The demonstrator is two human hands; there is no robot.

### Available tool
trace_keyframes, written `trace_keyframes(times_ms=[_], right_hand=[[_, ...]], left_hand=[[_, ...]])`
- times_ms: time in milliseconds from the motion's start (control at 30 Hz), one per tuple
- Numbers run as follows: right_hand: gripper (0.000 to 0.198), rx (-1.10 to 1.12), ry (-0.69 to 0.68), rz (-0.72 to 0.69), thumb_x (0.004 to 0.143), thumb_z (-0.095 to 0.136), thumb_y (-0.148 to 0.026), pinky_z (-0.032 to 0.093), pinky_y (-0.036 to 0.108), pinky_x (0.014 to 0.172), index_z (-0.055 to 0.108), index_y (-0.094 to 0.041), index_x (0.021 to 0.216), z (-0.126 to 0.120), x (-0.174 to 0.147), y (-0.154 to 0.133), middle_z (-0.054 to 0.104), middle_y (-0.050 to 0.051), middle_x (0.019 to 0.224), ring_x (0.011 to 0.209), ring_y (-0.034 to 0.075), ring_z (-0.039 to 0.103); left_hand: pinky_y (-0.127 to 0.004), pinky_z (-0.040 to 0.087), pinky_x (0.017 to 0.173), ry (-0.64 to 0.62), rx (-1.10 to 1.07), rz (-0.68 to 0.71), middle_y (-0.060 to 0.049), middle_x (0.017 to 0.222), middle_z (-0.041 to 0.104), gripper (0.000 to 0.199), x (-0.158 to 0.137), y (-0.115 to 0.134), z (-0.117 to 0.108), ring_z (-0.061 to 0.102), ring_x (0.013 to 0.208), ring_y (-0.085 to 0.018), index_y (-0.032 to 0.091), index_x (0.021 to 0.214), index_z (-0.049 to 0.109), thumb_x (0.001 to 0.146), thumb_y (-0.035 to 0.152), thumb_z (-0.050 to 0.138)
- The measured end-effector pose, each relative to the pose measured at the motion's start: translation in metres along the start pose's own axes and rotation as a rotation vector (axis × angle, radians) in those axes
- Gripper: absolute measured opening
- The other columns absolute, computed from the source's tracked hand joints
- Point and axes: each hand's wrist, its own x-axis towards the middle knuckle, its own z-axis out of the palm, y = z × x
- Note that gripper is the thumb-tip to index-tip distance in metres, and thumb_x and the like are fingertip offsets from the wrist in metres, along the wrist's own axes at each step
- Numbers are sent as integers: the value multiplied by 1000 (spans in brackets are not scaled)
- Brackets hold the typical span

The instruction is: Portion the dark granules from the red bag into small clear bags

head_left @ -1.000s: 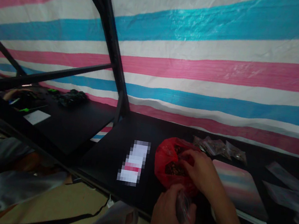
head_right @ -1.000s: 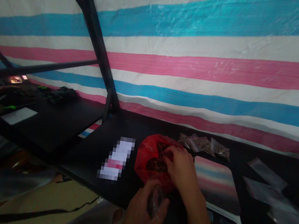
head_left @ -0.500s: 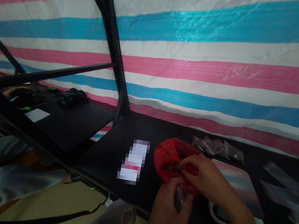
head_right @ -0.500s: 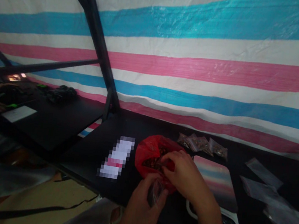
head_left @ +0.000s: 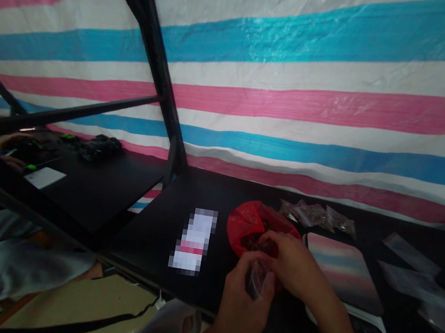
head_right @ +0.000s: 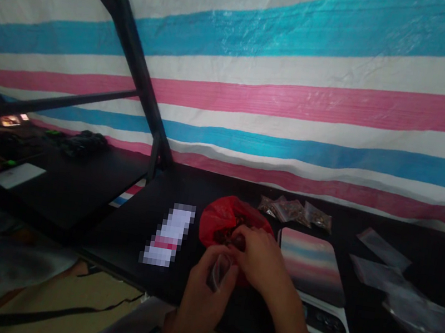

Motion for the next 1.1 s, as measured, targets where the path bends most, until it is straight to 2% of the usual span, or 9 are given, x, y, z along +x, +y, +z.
trace_keyframes(times_ms=[167,333,467,600,700,833,933,1100], right_hand=[[11,304,-58,29,90,65,-22,51,32,77,72,-23,98,5,4,17,81,3,95,88,22,75],[15,386,-113,-9,91,60,-24,51,32,76,70,-22,102,-4,-4,28,79,2,95,85,21,72],[15,245,-114,-41,86,60,-17,48,33,83,70,-23,95,-16,-14,29,78,2,97,89,21,70],[18,-105,6,52,81,64,-12,44,37,84,71,-22,93,-18,-17,25,76,7,101,95,27,68],[21,-202,-5,61,78,64,-7,42,37,84,72,-22,91,-17,-16,20,75,8,108,97,28,69],[20,-154,-30,41,84,65,-10,43,35,86,74,-23,96,-20,-16,15,77,6,107,98,26,70],[18,-228,-20,71,86,66,-11,43,37,84,75,-23,97,-20,-17,13,76,7,107,98,28,70],[14,-269,3,56,90,68,-14,43,37,87,75,-23,98,-16,-12,13,75,7,115,102,28,70]], left_hand=[[-23,48,64,49,2,62,2,80,66,12,8,-5,-5,61,69,-13,21,105,66,94,26,65],[-24,49,66,84,14,79,3,80,63,12,16,-4,-10,60,69,-13,21,105,63,93,24,65],[-26,51,70,164,61,59,2,82,63,17,16,-3,-13,62,72,-15,22,107,62,90,21,65],[-27,51,71,242,113,12,0,84,66,15,4,-3,-9,64,74,-17,23,104,64,89,23,68],[-28,51,70,194,150,-39,-2,85,69,14,-10,-3,-2,66,75,-19,24,104,66,90,25,69],[-30,52,72,95,178,-91,-4,89,73,15,-20,2,6,71,80,-22,25,106,68,92,24,65],[-32,53,76,59,215,-96,-6,95,76,19,-21,10,8,73,85,-24,26,110,69,93,23,62],[-41,56,84,-65,427,-80,-10,104,79,28,-22,15,14,77,94,-30,25,116,68,93,18,53]])
